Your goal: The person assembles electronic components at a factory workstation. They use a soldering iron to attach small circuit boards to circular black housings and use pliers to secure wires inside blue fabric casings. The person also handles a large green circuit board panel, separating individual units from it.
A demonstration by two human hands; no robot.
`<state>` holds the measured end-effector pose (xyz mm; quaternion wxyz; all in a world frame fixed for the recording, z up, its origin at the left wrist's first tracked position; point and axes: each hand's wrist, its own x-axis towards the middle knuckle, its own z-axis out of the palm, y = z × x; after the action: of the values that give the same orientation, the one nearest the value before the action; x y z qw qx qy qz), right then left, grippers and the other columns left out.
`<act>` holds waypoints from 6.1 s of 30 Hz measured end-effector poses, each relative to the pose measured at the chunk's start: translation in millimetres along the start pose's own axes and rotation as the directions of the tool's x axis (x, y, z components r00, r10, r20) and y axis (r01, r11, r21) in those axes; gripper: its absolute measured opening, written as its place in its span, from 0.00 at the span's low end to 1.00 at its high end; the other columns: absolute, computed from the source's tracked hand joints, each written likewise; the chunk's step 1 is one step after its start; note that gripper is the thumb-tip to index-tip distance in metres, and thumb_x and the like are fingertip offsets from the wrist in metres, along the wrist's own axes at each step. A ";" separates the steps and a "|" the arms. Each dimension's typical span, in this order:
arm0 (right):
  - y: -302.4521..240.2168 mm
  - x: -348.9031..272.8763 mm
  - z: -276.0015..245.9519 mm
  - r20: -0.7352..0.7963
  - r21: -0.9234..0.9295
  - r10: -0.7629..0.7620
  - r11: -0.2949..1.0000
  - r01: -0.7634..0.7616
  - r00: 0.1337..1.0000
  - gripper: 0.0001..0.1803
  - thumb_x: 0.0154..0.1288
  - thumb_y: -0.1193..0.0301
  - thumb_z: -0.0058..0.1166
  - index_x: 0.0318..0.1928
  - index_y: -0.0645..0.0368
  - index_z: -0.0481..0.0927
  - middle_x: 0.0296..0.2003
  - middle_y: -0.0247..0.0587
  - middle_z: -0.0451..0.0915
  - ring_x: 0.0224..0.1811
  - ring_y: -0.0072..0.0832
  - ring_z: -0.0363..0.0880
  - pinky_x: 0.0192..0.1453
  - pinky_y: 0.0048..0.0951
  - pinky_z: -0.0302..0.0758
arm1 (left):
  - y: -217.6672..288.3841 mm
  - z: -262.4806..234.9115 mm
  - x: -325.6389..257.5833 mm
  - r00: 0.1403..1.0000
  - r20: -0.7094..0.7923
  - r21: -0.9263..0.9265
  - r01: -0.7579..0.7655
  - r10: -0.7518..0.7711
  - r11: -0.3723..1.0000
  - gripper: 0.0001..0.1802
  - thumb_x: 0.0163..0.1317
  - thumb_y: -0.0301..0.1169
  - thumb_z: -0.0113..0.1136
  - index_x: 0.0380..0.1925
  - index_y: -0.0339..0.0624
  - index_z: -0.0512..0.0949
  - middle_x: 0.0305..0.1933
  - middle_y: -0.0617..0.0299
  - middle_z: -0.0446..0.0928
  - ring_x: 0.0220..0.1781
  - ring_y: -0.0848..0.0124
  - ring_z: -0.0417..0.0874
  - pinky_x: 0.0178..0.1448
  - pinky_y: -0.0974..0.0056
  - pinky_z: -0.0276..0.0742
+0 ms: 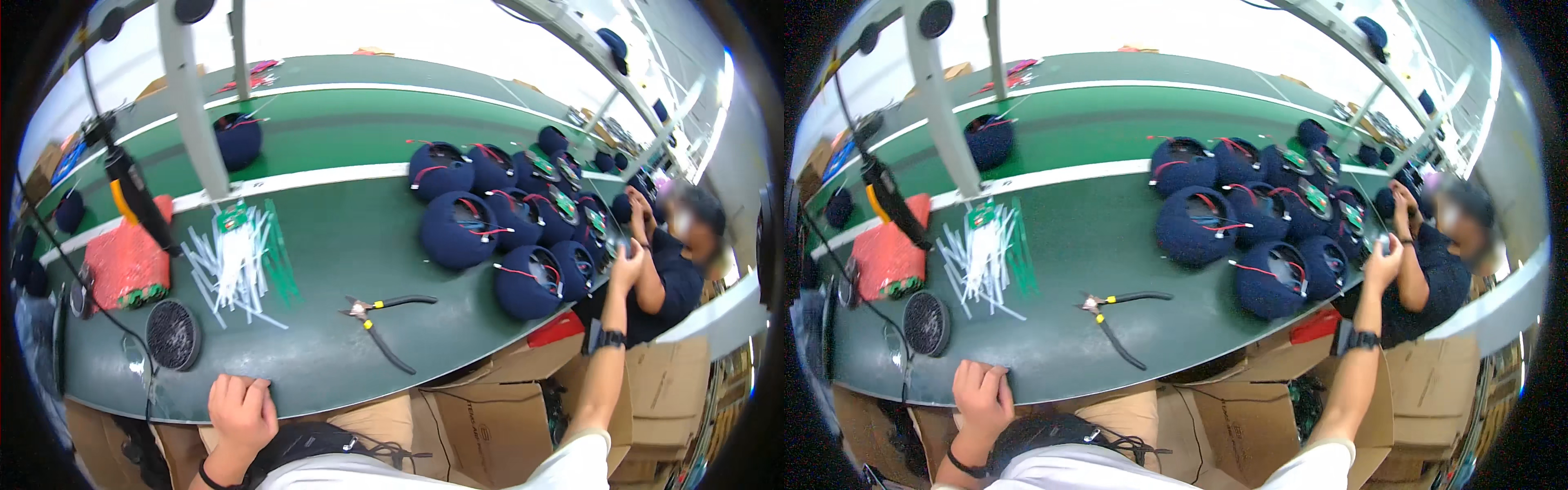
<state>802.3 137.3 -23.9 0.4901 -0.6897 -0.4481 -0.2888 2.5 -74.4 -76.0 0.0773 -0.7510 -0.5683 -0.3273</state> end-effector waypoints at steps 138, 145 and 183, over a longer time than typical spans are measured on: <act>-498.5 -298.4 -111.8 0.606 0.666 -0.635 0.734 0.131 0.479 0.17 0.55 0.76 0.68 0.47 0.52 0.85 0.36 0.36 0.79 0.41 0.39 0.80 0.45 0.43 0.77 | 9.9 -44.9 98.2 0.953 0.275 -0.501 0.028 0.128 0.865 0.29 0.45 0.32 0.83 0.47 0.42 0.78 0.49 0.58 0.77 0.51 0.57 0.77 0.55 0.56 0.75; -496.9 -295.7 -102.4 0.571 0.665 -0.671 0.716 0.212 0.473 0.15 0.53 0.74 0.70 0.42 0.52 0.83 0.32 0.37 0.78 0.37 0.41 0.81 0.39 0.43 0.79 | 12.2 -38.4 98.8 0.969 0.239 -0.536 0.079 0.062 0.841 0.14 0.59 0.29 0.75 0.41 0.40 0.80 0.40 0.59 0.77 0.44 0.58 0.78 0.49 0.56 0.75; -577.6 -203.4 112.4 0.581 0.500 -0.362 0.866 0.032 0.729 0.37 0.46 0.62 0.83 0.54 0.58 0.75 0.59 0.58 0.73 0.59 0.57 0.79 0.62 0.50 0.79 | -47.5 -39.1 -25.0 0.962 0.168 -0.371 0.262 -0.213 0.891 0.12 0.55 0.17 0.69 0.40 0.37 0.83 0.25 0.59 0.73 0.21 0.69 0.72 0.28 0.63 0.65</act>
<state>189.4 242.4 7.1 0.4137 -0.5577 -0.7188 0.0344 -59.8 -97.3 -72.4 -0.1496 -0.6947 -0.5829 -0.3940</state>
